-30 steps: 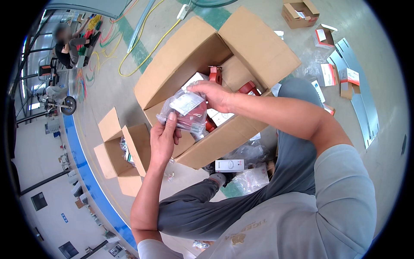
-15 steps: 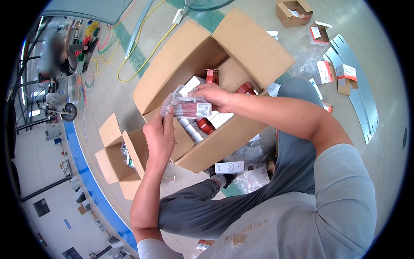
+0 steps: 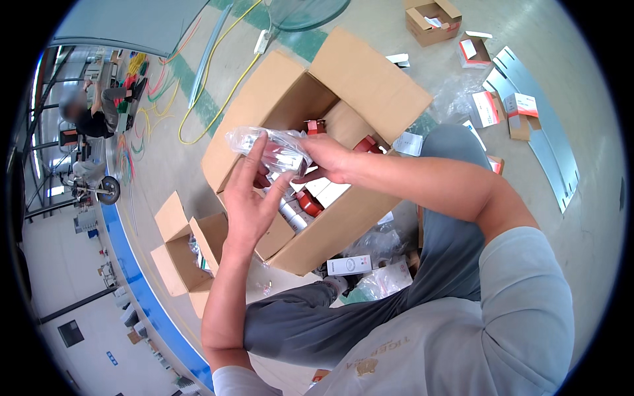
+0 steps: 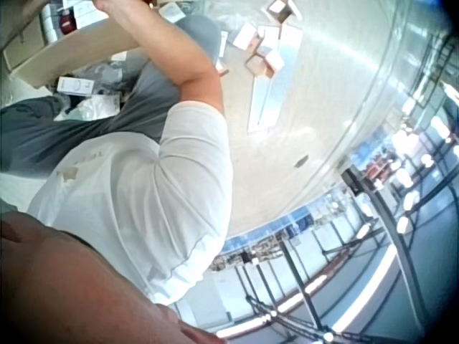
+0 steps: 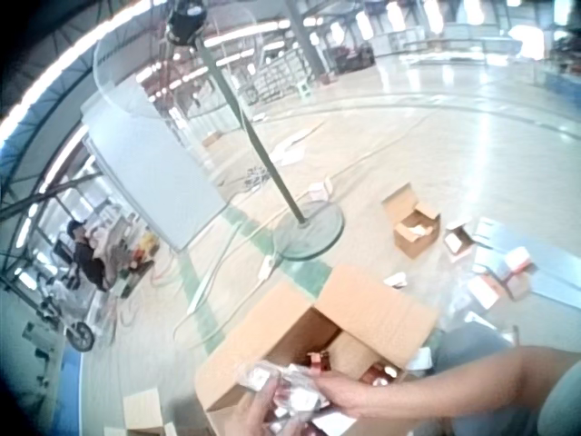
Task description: The person sits on the floor and sorts small boxes and plastic-wrapped items from a large cardboard box into smaller boxes or piles. They pick up items, inspect them, and place them into designated areas.
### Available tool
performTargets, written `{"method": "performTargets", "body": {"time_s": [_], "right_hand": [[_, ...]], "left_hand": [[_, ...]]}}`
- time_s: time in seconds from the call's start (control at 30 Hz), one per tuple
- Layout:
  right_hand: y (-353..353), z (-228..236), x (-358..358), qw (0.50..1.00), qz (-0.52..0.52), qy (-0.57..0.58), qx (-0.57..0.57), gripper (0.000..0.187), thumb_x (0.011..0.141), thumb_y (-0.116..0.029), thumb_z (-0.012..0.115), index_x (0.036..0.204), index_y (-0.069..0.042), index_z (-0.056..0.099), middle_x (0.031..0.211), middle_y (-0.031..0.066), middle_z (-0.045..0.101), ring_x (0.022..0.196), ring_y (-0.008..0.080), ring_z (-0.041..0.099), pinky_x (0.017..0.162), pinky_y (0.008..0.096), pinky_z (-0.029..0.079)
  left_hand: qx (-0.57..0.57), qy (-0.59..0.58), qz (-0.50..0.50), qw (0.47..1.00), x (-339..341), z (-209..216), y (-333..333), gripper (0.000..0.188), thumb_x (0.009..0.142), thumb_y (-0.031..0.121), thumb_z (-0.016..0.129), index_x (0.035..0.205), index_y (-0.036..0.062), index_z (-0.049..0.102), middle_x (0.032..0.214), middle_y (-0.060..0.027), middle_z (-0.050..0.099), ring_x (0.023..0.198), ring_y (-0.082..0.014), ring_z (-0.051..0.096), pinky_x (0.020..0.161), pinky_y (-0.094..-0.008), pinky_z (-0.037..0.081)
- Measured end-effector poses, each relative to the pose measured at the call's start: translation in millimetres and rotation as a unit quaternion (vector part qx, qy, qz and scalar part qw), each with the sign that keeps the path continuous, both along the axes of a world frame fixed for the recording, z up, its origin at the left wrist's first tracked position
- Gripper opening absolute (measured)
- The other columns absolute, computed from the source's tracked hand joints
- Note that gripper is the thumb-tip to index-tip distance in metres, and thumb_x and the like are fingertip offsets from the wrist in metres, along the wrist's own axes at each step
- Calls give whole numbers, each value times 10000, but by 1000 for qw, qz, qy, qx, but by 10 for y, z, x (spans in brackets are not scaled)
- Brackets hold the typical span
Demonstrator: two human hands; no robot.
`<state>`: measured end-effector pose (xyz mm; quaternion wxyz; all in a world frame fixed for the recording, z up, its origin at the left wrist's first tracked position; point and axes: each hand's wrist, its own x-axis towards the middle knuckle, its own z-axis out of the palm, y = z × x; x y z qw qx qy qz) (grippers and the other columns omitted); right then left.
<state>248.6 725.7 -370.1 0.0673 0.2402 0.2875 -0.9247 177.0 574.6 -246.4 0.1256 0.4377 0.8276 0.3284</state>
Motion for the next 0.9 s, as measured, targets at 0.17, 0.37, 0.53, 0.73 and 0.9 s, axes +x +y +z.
{"method": "performTargets", "body": {"time_s": [0.17,0.37,0.53,0.73,0.9], "right_hand": [[41,30,-1,999,-21,-22,13,351,1056,-403,610,1258,-127,694,1136,46,704,992,196,684,856,458,652],[73,-98,-23,992,-16,-29,125,465,1052,-437,628,1148,15,671,1135,74,691,1035,192,659,796,421,610],[377,-149,-130,966,-20,-10,258,444,1008,-418,685,881,8,671,957,103,673,839,205,675,654,409,534],[748,301,-197,866,9,116,486,345,1003,-321,731,990,22,701,873,32,711,823,97,660,726,312,548],[616,297,-171,881,97,169,431,300,984,-296,760,958,-5,691,842,27,690,792,80,616,694,310,523]], "left_hand": [[-7,69,-60,996,62,-103,-19,376,905,93,799,1278,102,751,949,-142,716,779,-242,703,680,-373,572],[110,-86,23,990,65,5,54,111,982,83,735,1057,2,736,923,-80,706,842,-143,668,757,-280,520],[151,-212,87,962,-23,41,160,177,1055,151,675,1108,-17,694,900,-21,665,823,-85,610,765,-245,503],[231,-191,86,950,-53,187,203,181,1057,151,675,1112,-21,684,882,-21,665,817,-90,614,771,-241,506],[-28,-372,-84,924,-248,569,-279,189,1008,112,717,1153,-9,701,911,-31,707,843,-97,649,798,-254,527]]}}
